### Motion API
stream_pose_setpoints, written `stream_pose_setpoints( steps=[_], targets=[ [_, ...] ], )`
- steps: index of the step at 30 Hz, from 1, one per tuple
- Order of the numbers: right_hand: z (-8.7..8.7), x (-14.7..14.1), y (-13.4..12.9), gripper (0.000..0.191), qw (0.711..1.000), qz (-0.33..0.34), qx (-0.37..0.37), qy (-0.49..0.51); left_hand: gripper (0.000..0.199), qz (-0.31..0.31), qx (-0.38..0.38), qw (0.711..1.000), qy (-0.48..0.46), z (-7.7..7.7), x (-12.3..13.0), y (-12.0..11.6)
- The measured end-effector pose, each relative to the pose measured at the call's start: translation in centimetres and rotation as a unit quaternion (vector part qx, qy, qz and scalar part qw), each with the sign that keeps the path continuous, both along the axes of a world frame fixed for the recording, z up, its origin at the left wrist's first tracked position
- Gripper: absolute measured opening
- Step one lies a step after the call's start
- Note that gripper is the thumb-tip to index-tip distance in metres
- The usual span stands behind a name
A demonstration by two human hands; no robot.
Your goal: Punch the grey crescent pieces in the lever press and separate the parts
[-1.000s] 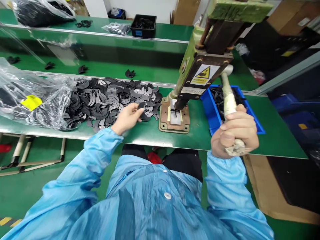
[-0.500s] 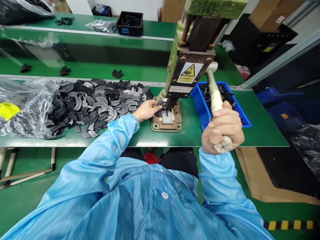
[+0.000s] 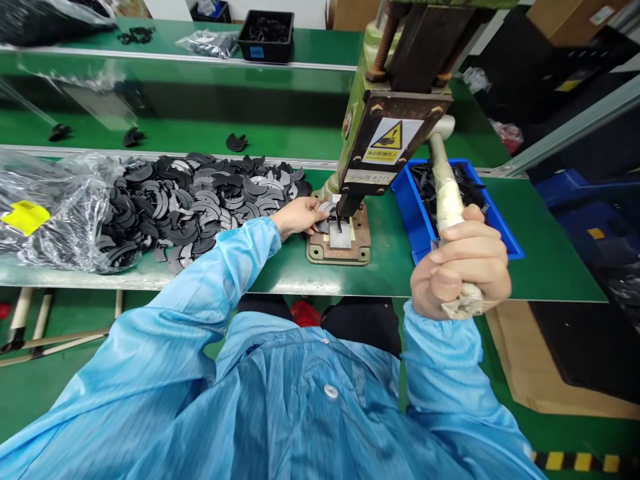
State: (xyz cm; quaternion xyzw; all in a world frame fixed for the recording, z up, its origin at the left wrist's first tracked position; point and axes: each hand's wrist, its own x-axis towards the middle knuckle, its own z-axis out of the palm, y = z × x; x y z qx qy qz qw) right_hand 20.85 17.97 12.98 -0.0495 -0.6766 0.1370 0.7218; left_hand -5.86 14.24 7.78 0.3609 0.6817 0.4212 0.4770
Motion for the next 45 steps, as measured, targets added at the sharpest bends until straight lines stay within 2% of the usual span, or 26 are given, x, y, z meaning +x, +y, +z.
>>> stream_pose_setpoints(
  steps=[7, 12, 14, 17, 20, 22, 24, 26, 27, 29, 30, 32, 34, 38, 45],
  targets=[
    [-0.1, -0.4, 0.0, 0.049, 1.000, 0.005, 0.005, 0.026, 0.039, -0.009, -0.088, 0.994, -0.072, 0.8, -0.3, 0.7],
    [0.3, -1.2, -0.3, 0.041, 0.999, 0.002, 0.018, 0.049, 0.026, 0.030, -0.081, 0.991, -0.106, 0.6, 0.6, -0.1],
    [1.8, -1.6, 0.1, 0.035, 0.998, 0.007, 0.028, 0.062, 0.025, 0.041, -0.068, 0.990, -0.112, 0.2, 1.0, -0.4],
    [6.2, -1.8, 1.5, 0.027, 0.997, 0.016, 0.044, 0.060, 0.028, 0.051, -0.044, 0.992, -0.111, -0.2, 1.4, -0.6],
    [10.7, -1.4, 3.1, 0.044, 0.998, 0.055, -0.002, 0.010, 0.029, 0.046, -0.014, 0.992, -0.116, -0.1, 1.5, -1.5],
    [11.5, -1.1, 3.7, 0.052, 0.996, 0.062, -0.062, -0.017, 0.028, 0.030, 0.017, 0.992, -0.119, 0.5, 1.6, -3.1],
    [9.6, -0.8, 3.4, 0.049, 0.992, 0.031, -0.114, -0.035, 0.029, 0.010, 0.055, 0.992, -0.115, 1.4, 1.6, -5.3],
    [5.7, -0.9, 2.1, 0.039, 0.980, 0.017, -0.180, -0.084, 0.033, -0.006, 0.092, 0.989, -0.115, 2.5, 1.7, -7.9],
    [3.4, -1.0, 1.0, 0.032, 0.971, 0.035, -0.202, -0.123, 0.036, -0.014, 0.109, 0.987, -0.118, 3.1, 1.8, -9.1],
    [-0.9, -1.6, -1.5, 0.035, 0.945, 0.080, -0.245, -0.199, 0.042, -0.026, 0.134, 0.982, -0.127, 4.1, 2.2, -11.2],
    [-2.6, -1.9, -2.8, 0.038, 0.931, 0.104, -0.259, -0.234, 0.043, -0.032, 0.141, 0.981, -0.131, 4.5, 2.5, -11.9],
    [-4.9, -2.7, -5.1, 0.039, 0.909, 0.135, -0.284, -0.274, 0.045, -0.043, 0.143, 0.980, -0.135, 5.0, 3.2, -12.9],
    [-5.9, -3.3, -6.6, 0.034, 0.898, 0.142, -0.304, -0.284, 0.045, -0.051, 0.135, 0.980, -0.134, 5.2, 4.1, -13.5],
    [-6.4, -3.6, -7.9, 0.027, 0.899, 0.122, -0.327, -0.264, 0.041, -0.047, 0.124, 0.983, -0.127, 5.6, 5.6, -14.1],
    [-7.0, -2.8, -8.8, 0.022, 0.904, 0.108, -0.301, -0.283, 0.040, -0.081, 0.093, 0.984, -0.131, 6.3, 5.9, -13.8]
  ],
)
